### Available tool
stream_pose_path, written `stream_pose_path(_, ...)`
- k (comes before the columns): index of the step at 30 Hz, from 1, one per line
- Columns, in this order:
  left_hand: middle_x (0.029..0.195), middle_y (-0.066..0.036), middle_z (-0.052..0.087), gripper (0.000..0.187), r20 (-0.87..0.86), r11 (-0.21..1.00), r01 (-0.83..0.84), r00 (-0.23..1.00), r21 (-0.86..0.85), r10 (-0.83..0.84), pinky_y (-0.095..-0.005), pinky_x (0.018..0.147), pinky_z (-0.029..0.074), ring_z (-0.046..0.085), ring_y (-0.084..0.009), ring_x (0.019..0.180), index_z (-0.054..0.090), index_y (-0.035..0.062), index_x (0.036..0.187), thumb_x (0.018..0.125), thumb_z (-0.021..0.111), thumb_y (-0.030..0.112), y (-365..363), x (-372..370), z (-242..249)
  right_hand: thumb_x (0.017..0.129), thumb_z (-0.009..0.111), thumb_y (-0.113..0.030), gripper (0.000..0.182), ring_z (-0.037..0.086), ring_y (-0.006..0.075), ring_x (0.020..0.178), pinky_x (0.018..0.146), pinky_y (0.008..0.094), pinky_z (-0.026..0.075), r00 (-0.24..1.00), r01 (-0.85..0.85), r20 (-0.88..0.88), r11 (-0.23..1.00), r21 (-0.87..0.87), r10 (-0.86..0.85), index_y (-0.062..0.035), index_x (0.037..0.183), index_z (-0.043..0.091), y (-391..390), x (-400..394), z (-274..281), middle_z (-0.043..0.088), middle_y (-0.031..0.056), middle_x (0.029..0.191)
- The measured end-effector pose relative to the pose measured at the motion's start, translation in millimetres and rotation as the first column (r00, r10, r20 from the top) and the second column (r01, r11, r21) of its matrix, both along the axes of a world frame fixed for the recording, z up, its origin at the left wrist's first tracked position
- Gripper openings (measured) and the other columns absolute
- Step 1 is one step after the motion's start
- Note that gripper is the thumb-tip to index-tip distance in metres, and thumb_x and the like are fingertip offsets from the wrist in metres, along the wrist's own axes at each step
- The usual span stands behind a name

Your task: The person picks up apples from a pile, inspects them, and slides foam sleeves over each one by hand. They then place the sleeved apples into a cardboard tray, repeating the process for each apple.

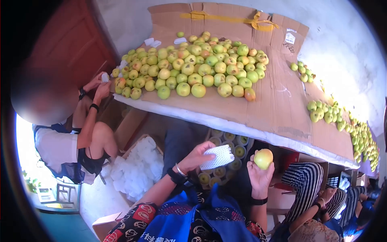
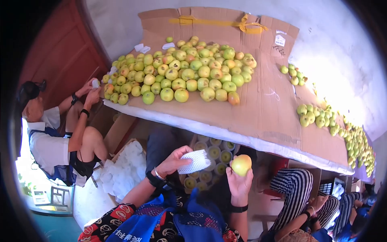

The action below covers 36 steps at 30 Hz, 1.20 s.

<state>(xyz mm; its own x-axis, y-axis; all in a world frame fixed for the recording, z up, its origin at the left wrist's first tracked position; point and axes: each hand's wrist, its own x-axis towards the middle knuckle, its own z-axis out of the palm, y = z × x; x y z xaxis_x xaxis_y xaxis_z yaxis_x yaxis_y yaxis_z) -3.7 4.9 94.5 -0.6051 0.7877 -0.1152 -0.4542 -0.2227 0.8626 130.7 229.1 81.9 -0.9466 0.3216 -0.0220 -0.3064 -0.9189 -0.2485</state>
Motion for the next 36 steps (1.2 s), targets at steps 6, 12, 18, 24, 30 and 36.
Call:
stream_pose_path(6, 0.096, 0.0, 0.059, 0.022, -0.115, 0.988, -0.009, 0.993, -0.156, -0.009, -0.0215, 0.077, 0.045, 0.055, -0.0052, 0.086, 0.053, 0.0045, 0.103, 0.084, 0.062, 0.012, 5, 20, -2, 0.083, 0.06, -0.024, 0.049, 0.049, 0.026, 0.11, 0.089, 0.039, 0.043, 0.998, -0.05, 0.044, 0.992, 0.113, 0.045, -0.0031, 0.124, 0.044, 13, 9, -22, 0.049, 0.0126, 0.124)
stream_pose_path(12, 0.095, 0.0, 0.06, 0.019, 0.004, 0.985, -0.012, 1.0, -0.171, 0.013, -0.0227, 0.076, 0.047, 0.056, -0.0056, 0.085, 0.056, 0.0041, 0.102, 0.085, 0.059, 0.01, 2, 18, -2, 0.09, 0.049, -0.024, 0.043, 0.045, 0.0305, 0.118, 0.098, 0.0442, 0.037, 0.997, -0.067, -0.032, 0.99, 0.124, 0.071, -0.0012, 0.126, 0.042, 7, 10, -33, 0.049, 0.0141, 0.125)
stream_pose_path(18, 0.097, -0.002, 0.061, 0.021, 0.067, 0.998, -0.025, 0.997, -0.06, 0.029, -0.0246, 0.078, 0.048, 0.058, -0.0076, 0.086, 0.054, 0.0036, 0.105, 0.085, 0.059, 0.007, -2, 13, -7, 0.09, 0.049, -0.034, 0.044, 0.046, 0.0298, 0.117, 0.095, 0.0444, 0.041, 0.995, -0.099, 0.028, 0.995, 0.033, 0.098, -0.0053, 0.124, 0.044, -2, 3, -22, 0.051, 0.013, 0.123)
stream_pose_path(24, 0.099, -0.003, 0.06, 0.024, 0.124, 0.996, 0.039, 0.992, -0.075, -0.03, -0.0246, 0.078, 0.048, 0.058, -0.0083, 0.088, 0.053, 0.0038, 0.106, 0.084, 0.061, 0.008, 0, 7, -43, 0.089, 0.05, -0.04, 0.048, 0.05, 0.0253, 0.111, 0.09, 0.0393, 0.044, 0.975, -0.136, 0.185, 0.987, 0.079, 0.12, -0.007, 0.123, 0.044, -23, 3, -53, 0.051, 0.0109, 0.122)
stream_pose_path(30, 0.095, -0.001, 0.06, 0.025, 0.104, 0.981, 0.127, 0.988, -0.144, -0.112, -0.0229, 0.076, 0.047, 0.057, -0.0065, 0.085, 0.053, 0.004, 0.105, 0.083, 0.062, 0.009, 1, 5, -60, 0.09, 0.045, -0.045, 0.052, 0.046, 0.0266, 0.116, 0.094, 0.0432, 0.04, 0.946, -0.13, 0.314, 0.983, 0.127, 0.085, -0.0071, 0.126, 0.042, -37, 5, -50, 0.048, 0.0122, 0.125)
stream_pose_path(36, 0.098, -0.001, 0.06, 0.026, 0.095, 0.969, 0.214, 0.975, -0.123, -0.203, -0.0234, 0.077, 0.048, 0.058, -0.0071, 0.087, 0.053, 0.0052, 0.106, 0.082, 0.063, 0.009, 6, 3, -61, 0.088, 0.035, -0.056, 0.064, 0.034, 0.0318, 0.126, 0.101, 0.0538, 0.029, 0.906, -0.28, 0.332, 0.96, -0.002, 0.264, -0.0086, 0.131, 0.037, -44, 2, -41, 0.04, 0.0149, 0.134)
